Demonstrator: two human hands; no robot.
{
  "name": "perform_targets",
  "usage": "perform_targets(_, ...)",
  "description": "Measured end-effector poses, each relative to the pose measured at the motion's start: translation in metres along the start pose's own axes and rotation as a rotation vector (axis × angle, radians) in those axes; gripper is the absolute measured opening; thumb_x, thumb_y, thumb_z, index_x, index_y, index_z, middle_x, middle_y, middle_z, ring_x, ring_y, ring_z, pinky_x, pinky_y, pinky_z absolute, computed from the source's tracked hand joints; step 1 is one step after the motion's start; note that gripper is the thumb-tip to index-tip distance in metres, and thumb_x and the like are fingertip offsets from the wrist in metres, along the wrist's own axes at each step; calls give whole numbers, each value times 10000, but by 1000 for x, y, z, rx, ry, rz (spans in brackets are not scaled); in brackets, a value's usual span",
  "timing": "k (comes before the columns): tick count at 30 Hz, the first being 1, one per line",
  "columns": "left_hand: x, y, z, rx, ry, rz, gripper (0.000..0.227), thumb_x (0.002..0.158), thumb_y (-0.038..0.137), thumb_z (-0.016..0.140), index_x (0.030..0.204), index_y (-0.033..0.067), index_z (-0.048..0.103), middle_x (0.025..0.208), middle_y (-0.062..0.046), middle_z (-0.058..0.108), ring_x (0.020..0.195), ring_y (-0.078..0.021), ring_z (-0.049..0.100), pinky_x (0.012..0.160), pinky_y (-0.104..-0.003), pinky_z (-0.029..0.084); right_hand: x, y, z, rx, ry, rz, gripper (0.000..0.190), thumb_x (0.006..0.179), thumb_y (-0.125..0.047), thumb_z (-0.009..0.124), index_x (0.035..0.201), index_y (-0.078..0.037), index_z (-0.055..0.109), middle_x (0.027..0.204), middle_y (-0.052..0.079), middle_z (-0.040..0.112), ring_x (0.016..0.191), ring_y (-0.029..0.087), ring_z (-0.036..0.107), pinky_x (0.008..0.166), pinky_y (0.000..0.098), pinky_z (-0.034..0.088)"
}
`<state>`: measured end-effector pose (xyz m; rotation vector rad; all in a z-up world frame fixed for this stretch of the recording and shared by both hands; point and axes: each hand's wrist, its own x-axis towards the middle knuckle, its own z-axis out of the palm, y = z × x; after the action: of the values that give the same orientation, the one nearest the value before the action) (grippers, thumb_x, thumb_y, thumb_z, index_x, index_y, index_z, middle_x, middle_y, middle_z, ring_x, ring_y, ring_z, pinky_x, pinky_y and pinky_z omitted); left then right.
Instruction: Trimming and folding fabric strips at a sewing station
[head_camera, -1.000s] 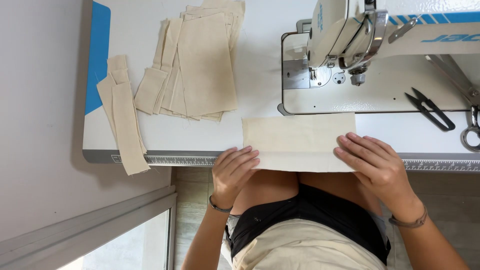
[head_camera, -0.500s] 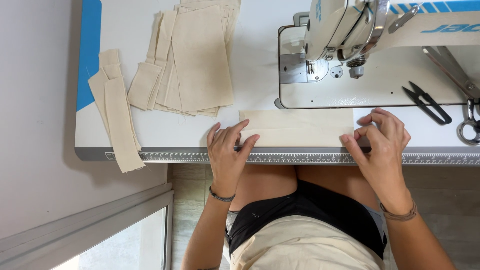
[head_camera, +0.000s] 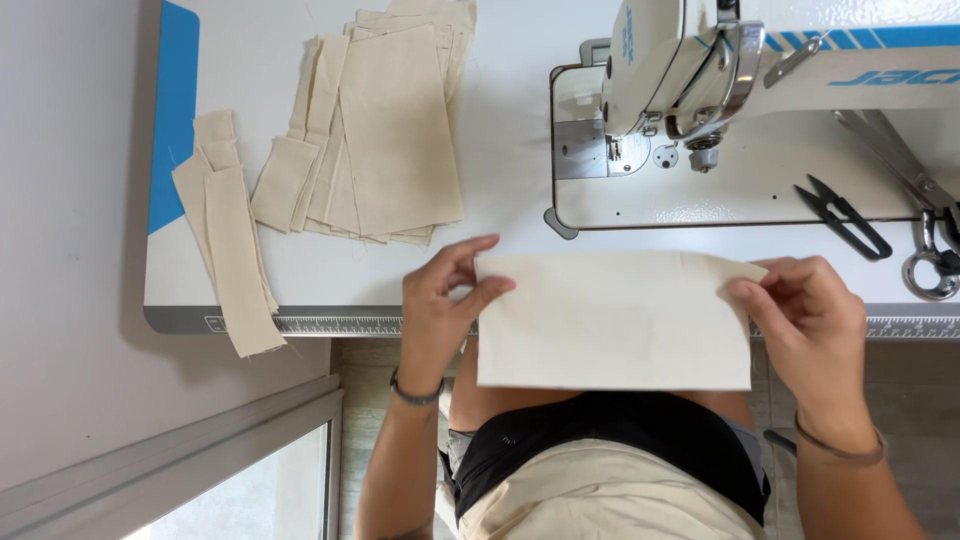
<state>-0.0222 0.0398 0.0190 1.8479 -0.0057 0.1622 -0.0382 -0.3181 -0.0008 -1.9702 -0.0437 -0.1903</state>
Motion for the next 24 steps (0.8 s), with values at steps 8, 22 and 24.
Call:
perform_targets(8, 52, -41, 5, 445, -105, 480, 54, 911, 169, 789, 888, 158, 741, 891, 54, 756, 782, -147, 660, 781, -328, 466, 53, 11, 10, -448, -112, -519, 139, 973, 60, 775, 1109, 36, 760, 1000, 135, 723, 867, 273, 596, 770, 352, 474)
perform_targets(22, 63, -23, -13, 905, -158, 1157, 332, 858, -169, 704, 940, 150, 665, 811, -7, 545, 784, -175, 588, 715, -297, 529, 56, 10, -2, -942, -177, -984, 129, 984, -17, 771, 1051, -118, 730, 1065, 45, 730, 865, 229, 666, 711, 337, 490)
perform_targets(24, 66, -29, -14, 925, -173, 1183, 311, 861, -142, 732, 956, 148, 672, 808, -8, 550, 790, -182, 592, 726, -304, 538, 62, 11, -5, -958, -200, -1027, 153, 969, -6, 777, 1062, -112, 718, 1095, 42, 726, 866, 217, 663, 715, 337, 502)
